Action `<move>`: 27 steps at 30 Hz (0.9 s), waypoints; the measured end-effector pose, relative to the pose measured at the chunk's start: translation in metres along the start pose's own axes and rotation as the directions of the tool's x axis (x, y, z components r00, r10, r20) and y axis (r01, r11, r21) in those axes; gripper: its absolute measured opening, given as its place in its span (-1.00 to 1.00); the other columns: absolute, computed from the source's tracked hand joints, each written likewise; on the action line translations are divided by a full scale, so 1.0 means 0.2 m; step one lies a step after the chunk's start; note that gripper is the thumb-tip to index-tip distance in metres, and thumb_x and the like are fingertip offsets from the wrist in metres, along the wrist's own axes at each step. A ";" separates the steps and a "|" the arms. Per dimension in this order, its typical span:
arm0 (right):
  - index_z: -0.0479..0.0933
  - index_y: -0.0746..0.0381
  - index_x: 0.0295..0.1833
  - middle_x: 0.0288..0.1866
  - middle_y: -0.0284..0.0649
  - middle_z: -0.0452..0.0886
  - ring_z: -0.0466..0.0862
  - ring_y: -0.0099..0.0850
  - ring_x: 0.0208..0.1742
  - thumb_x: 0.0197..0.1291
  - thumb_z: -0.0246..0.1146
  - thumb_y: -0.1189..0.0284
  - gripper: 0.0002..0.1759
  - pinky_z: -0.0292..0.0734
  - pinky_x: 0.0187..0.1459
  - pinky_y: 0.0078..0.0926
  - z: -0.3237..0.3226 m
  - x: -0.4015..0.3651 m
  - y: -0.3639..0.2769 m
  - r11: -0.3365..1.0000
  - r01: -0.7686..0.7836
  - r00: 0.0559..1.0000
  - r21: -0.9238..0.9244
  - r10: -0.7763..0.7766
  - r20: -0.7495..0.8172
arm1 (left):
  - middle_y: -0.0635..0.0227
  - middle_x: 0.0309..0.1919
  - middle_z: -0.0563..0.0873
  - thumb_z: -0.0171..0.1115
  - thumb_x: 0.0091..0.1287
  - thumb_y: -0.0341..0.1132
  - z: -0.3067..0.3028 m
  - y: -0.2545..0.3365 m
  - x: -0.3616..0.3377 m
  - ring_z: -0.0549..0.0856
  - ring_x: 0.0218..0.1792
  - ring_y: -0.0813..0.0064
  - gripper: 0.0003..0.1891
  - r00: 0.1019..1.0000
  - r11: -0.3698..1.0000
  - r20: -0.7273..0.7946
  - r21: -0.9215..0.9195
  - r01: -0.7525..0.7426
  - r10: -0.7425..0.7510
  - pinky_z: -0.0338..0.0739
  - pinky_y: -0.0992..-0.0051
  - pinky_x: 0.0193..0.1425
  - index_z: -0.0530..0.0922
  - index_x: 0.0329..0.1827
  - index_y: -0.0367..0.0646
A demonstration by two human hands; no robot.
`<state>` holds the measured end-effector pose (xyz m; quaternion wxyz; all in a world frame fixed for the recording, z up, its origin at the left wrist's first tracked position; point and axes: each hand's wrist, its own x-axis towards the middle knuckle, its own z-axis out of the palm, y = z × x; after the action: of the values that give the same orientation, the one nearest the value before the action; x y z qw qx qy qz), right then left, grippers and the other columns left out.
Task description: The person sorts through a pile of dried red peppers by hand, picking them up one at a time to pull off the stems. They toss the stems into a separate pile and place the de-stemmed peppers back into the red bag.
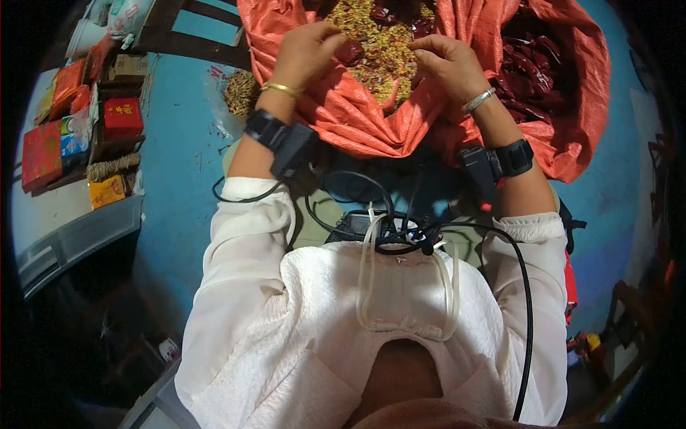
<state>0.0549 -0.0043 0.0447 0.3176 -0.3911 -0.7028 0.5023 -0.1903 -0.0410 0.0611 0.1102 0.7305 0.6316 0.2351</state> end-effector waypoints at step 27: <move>0.37 0.11 0.10 0.06 -0.13 0.38 0.39 -0.21 0.03 0.05 0.08 0.19 -0.53 0.18 0.12 -0.41 -0.04 -0.25 0.28 0.409 -0.150 0.927 -0.900 0.374 0.015 | 0.18 -0.19 0.57 0.11 0.17 -0.32 0.40 0.87 0.21 0.54 -0.12 0.21 -0.78 0.785 0.703 -0.048 -0.413 -0.579 0.618 0.42 0.36 -0.02 0.52 -0.17 -0.22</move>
<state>0.1003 -0.0335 -0.0094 -0.0936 -0.5475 -0.8189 0.1446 0.0032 -0.0211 0.0803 0.2068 0.8665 0.2909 0.3491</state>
